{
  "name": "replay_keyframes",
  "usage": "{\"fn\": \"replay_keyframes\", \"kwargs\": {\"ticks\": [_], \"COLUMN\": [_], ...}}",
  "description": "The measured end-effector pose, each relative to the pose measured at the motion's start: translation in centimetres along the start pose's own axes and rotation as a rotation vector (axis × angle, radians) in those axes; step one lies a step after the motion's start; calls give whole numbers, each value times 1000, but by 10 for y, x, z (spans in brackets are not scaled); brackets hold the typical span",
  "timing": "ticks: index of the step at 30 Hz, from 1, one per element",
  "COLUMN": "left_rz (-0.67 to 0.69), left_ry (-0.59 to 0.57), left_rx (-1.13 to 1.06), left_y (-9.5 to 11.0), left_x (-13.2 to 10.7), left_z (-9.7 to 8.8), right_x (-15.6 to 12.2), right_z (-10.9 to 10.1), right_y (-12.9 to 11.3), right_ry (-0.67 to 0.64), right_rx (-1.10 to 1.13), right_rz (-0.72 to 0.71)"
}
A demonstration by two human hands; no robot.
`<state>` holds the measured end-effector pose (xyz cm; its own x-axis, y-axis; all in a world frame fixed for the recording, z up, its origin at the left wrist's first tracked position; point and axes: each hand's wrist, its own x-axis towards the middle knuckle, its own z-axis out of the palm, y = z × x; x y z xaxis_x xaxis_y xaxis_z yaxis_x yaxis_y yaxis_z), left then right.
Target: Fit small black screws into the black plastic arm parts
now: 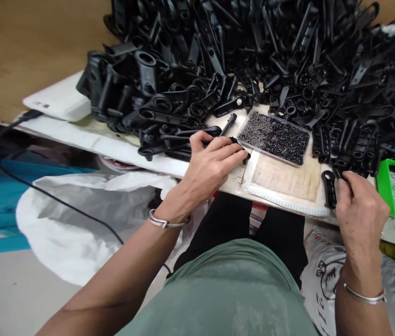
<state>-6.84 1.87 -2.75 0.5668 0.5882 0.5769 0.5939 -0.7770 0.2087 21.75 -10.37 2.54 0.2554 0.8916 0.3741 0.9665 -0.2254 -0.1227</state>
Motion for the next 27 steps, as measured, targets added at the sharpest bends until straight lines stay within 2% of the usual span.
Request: {"fn": "replay_keyframes", "kwargs": {"ticks": [2,4,6,8,11,16,18,22,27], "left_rz": [74,155,198,187,86,-180,-243,-253,-203], "left_ry": [98,119,39,-66,-107,111,117,77,154], "left_rx": [-71,-174,-284,-369,-439,-414,-345,-255,-361], "left_y": [6,13,18,19,21,40,51,61,49], "left_x": [-6,-13,-19,-23,-26,-28,-28,-29,-33], "left_z": [-1,0,3,3,0,2,9,19,12], "right_x": [-4,-8,-9,-8,2,35,50,71,80], "right_z": [1,6,14,23,31,35,36,43,48], "right_y": [-9,-20,-31,-38,-44,-54,-59,-65,-62], "right_ry": [72,51,-33,-96,-145,-143,-140,-197,-272], "right_rx": [170,368,498,518,509,379,286,136,50], "right_rz": [54,122,128,87,51,-83,-154,-226,-241]}}
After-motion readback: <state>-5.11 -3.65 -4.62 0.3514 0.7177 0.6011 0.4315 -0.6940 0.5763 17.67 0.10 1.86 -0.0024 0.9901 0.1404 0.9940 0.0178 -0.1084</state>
